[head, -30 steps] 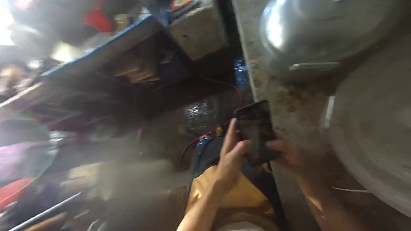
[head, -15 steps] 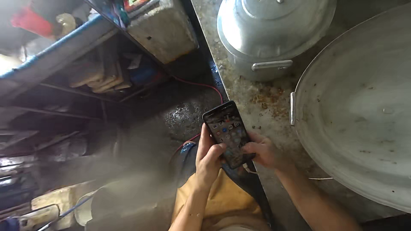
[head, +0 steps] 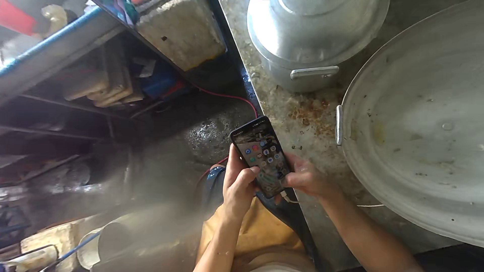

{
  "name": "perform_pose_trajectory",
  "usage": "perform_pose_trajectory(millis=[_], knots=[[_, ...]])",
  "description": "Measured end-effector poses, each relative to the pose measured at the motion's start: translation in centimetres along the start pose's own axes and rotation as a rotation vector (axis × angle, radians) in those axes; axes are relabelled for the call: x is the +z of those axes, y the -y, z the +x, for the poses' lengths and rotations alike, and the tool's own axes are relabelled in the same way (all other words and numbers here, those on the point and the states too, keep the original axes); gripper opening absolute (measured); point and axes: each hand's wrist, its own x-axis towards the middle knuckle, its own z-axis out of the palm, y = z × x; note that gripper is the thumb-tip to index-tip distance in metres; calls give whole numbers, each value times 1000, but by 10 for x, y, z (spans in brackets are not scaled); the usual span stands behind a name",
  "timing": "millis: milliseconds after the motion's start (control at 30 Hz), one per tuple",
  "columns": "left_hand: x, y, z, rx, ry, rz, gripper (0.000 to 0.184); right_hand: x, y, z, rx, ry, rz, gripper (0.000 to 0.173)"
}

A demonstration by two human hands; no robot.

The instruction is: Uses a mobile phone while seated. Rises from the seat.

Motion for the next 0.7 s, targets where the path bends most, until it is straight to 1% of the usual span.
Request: perform_pose_trajectory(millis=[167, 300, 400, 500, 567, 667, 700], knots=[[-1, 0, 0, -10, -27, 25, 59, 4, 3, 1, 15, -10, -36, 60], [-3, 2, 0, 10, -20, 26, 56, 7, 5, 5, 38, -36, -52, 61], [0, 5, 0, 38, -7, 15, 59, 10, 5, 10, 34, -107, -135, 61], [13, 8, -4, 17, -87, 53, 66, 7, 7, 1, -14, -199, -278, 63], [14, 1, -5, 40, -74, 95, 62, 7, 0, 0, -69, -191, -282, 61], [10, -8, 5, 116, -50, 142, 55, -2, -4, 7, -113, -188, -248, 56], [9, -7, 9, 137, -59, 152, 52, -2, 0, 6, -109, -219, -290, 61]])
